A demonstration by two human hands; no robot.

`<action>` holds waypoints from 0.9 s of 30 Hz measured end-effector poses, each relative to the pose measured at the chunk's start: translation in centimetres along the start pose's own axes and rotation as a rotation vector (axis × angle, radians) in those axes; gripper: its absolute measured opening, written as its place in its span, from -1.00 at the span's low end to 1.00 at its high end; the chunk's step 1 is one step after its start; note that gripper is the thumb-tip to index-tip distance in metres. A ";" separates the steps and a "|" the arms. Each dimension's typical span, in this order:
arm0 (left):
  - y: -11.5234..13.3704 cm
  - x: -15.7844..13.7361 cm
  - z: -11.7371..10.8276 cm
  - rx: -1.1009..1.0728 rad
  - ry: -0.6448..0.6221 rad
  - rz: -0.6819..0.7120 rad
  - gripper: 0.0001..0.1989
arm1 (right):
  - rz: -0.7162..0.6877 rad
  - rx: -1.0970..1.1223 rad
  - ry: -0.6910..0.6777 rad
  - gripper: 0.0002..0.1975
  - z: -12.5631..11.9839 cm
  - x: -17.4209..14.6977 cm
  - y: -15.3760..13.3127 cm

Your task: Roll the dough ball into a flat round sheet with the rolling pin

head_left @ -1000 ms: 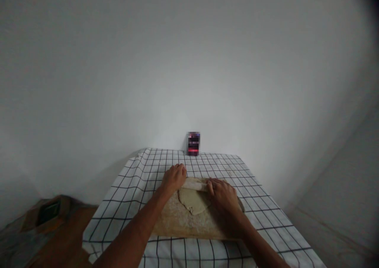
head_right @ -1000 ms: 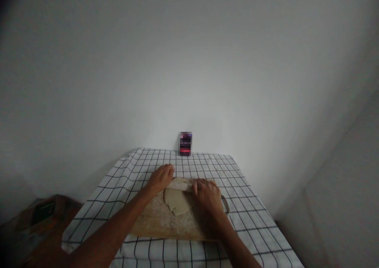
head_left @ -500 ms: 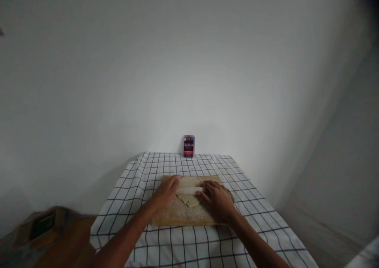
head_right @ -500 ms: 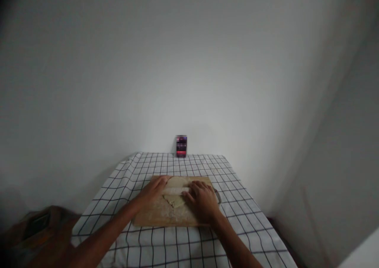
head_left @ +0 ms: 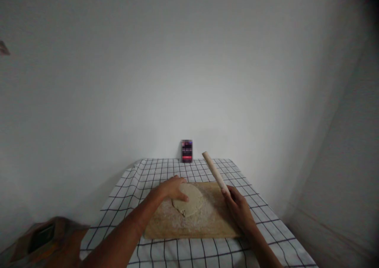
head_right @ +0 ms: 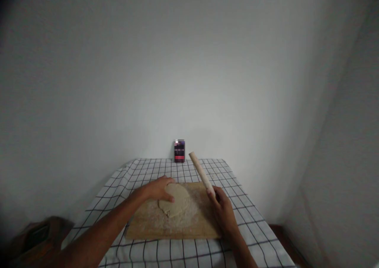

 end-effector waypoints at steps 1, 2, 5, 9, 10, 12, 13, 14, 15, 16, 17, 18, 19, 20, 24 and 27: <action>0.4 0.1 -0.1 0.037 -0.020 -0.021 -0.28 | 0.008 0.009 0.005 -0.45 0.0 -0.1 -0.2; 0.8 0.2 -0.2 0.063 -0.036 -0.044 -0.31 | 0.009 0.015 0.000 -0.45 -0.1 -0.1 -0.4; 2.1 0.2 -1.0 0.076 -0.055 -0.069 -0.46 | -0.010 0.021 -0.046 -0.46 -0.1 -0.2 -0.8; 5.2 -0.4 -2.5 0.026 0.004 0.028 -0.60 | -0.023 0.014 -0.063 -0.46 -0.2 -0.3 -0.6; 6.1 -0.8 -2.8 0.014 0.037 0.066 -0.62 | -0.019 0.013 -0.055 -0.45 -0.2 -0.3 -0.5; 7.4 -2.1 -3.1 0.006 0.125 0.165 -0.65 | -0.007 0.010 -0.039 -0.45 -0.4 -0.4 -0.4; 7.8 -3.0 -3.0 0.020 0.189 0.236 -0.65 | -0.002 0.009 -0.035 -0.44 -0.4 -0.4 -0.5; 7.9 -4.1 -2.5 0.044 0.245 0.299 -0.62 | 0.001 0.010 -0.033 -0.44 -0.5 -0.5 -0.5; 7.7 -5.3 -1.9 0.077 0.272 0.345 -0.58 | 0.002 0.011 -0.034 -0.45 -0.5 -0.6 -0.6; 7.2 -6.7 -0.9 0.085 0.254 0.354 -0.56 | 0.003 0.011 -0.038 -0.45 -0.5 -0.7 -0.8; 6.6 -8.0 0.1 0.095 0.202 0.356 -0.57 | 0.003 0.012 -0.043 -0.45 -0.5 -0.7 -0.9; 5.8 -9.3 1.2 0.125 0.121 0.344 -0.59 | 0.004 0.013 -0.048 -0.46 -0.5 -0.8 -1.0; 5.1 -10.4 2.3 0.171 0.041 0.332 -0.54 | 0.007 0.012 -0.053 -0.46 -0.5 -0.8 -1.1; 4.5 -11.3 3.1 0.201 0.029 0.315 -0.43 | 0.012 0.009 -0.053 -0.45 -0.5 -0.8 -1.1; 3.7 -12.8 4.7 0.247 -0.029 0.278 -0.18 | 0.052 -0.016 -0.010 -0.41 -0.5 -0.8 -1.0; 4.2 -12.6 4.7 0.240 -0.046 0.249 -0.17 | 0.088 -0.038 0.049 -0.40 -0.8 -0.8 -1.0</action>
Point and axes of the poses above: each hand's wrist, its own x-axis towards the middle knuckle, its own z-axis out of the palm, y = z × x, the point moved 1 cm from there along x, towards the middle knuckle, and after that the axes turned 6 degrees about y, right-handed, at the moved point
